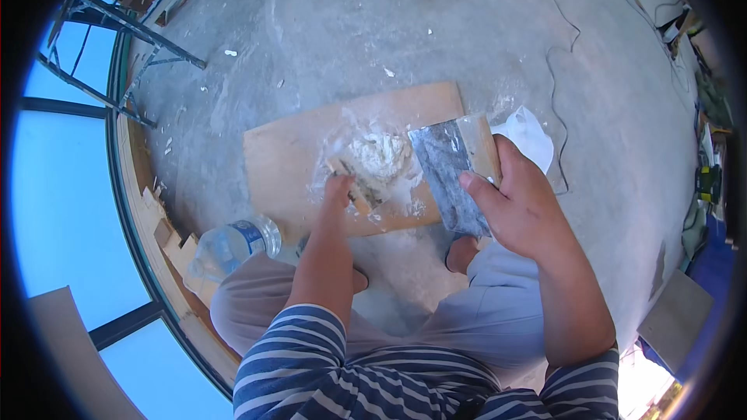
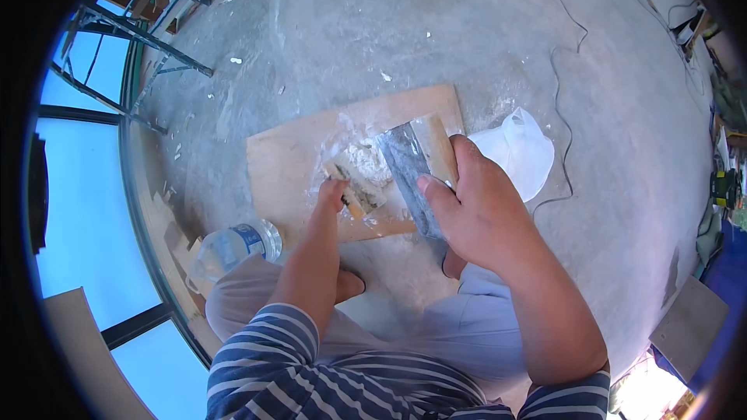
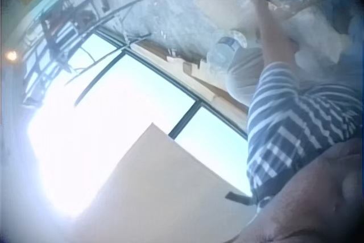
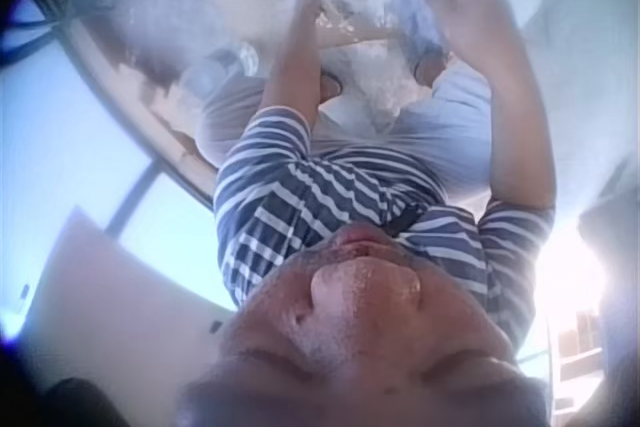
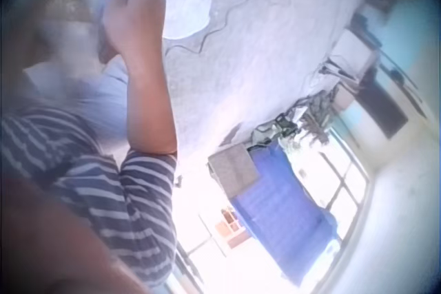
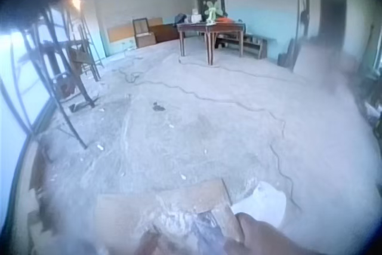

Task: The person prepares plaster on a board using two spatulas and then applies the plaster to cracks in a ceiling while standing on a ladder.

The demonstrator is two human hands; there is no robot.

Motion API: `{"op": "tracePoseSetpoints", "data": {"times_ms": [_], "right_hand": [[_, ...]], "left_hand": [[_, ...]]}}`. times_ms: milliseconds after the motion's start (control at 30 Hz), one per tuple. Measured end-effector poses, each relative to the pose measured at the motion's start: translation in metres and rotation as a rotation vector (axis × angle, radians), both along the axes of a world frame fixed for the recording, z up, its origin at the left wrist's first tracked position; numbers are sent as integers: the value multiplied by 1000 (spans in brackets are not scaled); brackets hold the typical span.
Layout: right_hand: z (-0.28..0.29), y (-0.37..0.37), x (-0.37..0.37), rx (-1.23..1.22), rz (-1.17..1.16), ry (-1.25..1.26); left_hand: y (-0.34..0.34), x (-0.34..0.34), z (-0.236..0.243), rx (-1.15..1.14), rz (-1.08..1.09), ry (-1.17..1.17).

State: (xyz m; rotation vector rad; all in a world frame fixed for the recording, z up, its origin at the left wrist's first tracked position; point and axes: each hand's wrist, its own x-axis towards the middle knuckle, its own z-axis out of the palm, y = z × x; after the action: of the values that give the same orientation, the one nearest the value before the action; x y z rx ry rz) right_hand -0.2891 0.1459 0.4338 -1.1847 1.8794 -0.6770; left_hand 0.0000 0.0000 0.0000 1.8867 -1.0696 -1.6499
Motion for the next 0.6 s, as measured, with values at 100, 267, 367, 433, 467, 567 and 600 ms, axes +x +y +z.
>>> {"op": "tracePoseSetpoints", "data": {"times_ms": [100, 267, 367, 433, 467, 567, 600], "right_hand": [[-1, 6, 6, 45, -49, -74], [4, -6, 9, 32, -17, -48], [0, -2, 9, -22, 18, -29], [3, -2, 7, -25, 2, -14], [4, -2, 7, -28, -15, 0], [5, 1, 7, -18, -3, -23], [7, 0, 11, -29, 5, -29]], "left_hand": [[1, -32, 54, 37, -184, -349], [14, -56, 114, -599, -886, -792], [44, -13, 88, -533, -1058, -854], [32, -8, 104, -482, -1071, -809], [23, -10, 115, -508, -1066, -813], [22, -21, 125, -584, -963, -767], [28, -20, 116, -525, -1001, -833]]}}
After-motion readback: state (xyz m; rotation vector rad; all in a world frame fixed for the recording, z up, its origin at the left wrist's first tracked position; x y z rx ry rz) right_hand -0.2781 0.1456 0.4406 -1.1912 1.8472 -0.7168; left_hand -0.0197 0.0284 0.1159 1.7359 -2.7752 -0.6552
